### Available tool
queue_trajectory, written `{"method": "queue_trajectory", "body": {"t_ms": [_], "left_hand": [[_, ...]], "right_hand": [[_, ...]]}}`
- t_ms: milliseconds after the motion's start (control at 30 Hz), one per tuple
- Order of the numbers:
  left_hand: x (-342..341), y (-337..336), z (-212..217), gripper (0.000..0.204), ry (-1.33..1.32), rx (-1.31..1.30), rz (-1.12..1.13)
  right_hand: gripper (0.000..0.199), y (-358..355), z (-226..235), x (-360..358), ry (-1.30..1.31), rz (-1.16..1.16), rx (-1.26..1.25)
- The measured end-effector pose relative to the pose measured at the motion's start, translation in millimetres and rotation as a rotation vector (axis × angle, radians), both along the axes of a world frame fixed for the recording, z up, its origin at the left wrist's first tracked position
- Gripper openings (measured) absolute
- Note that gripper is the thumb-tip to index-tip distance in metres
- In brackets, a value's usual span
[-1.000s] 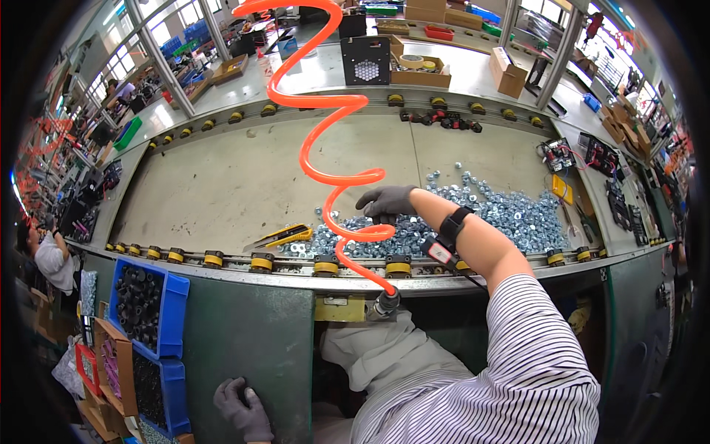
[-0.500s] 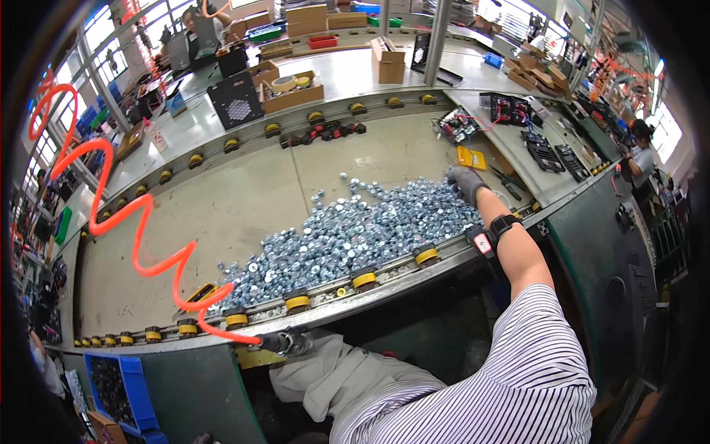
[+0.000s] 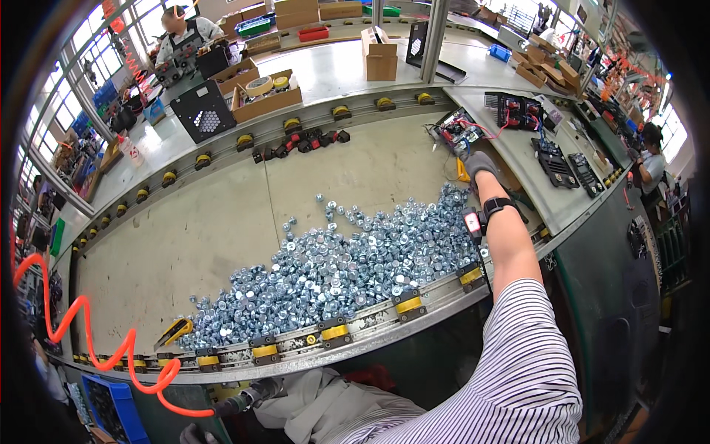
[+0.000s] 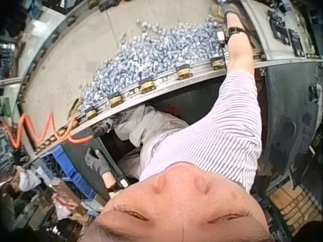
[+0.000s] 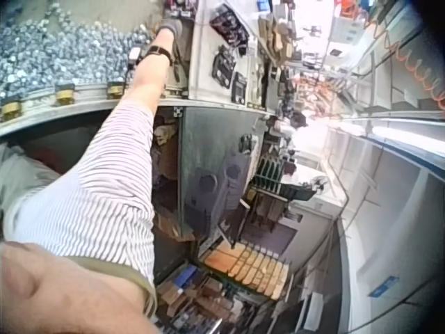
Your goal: Assembling electronic or industrial equipment by mounting fans and components onto a chassis using a pneumatic screwdriver on a production line.
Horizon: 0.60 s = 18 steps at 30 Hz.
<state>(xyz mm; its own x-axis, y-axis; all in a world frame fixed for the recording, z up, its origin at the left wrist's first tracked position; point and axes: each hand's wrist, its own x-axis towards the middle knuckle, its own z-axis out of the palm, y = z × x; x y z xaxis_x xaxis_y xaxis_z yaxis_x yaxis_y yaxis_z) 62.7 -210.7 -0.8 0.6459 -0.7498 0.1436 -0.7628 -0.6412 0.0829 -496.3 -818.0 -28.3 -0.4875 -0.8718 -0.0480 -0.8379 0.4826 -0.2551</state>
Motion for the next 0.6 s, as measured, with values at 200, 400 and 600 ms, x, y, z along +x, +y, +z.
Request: {"method": "queue_trajectory", "body": {"t_ms": [200,400,600], "left_hand": [[-3,7,-11,0.045,-0.157,-0.059,-0.003],[0,8,-22,0.043,-0.271,-0.051,-0.018],[-3,8,-18,0.043,-0.348,-0.097,-0.003]], "right_hand": [[0.082,-30,-9,43,0.0,0.015,0.115],[0.046,-45,-41,22,-0.068,-0.014,0.031],[0.039,-51,1,-4,-0.1,0.191,-0.589]]}}
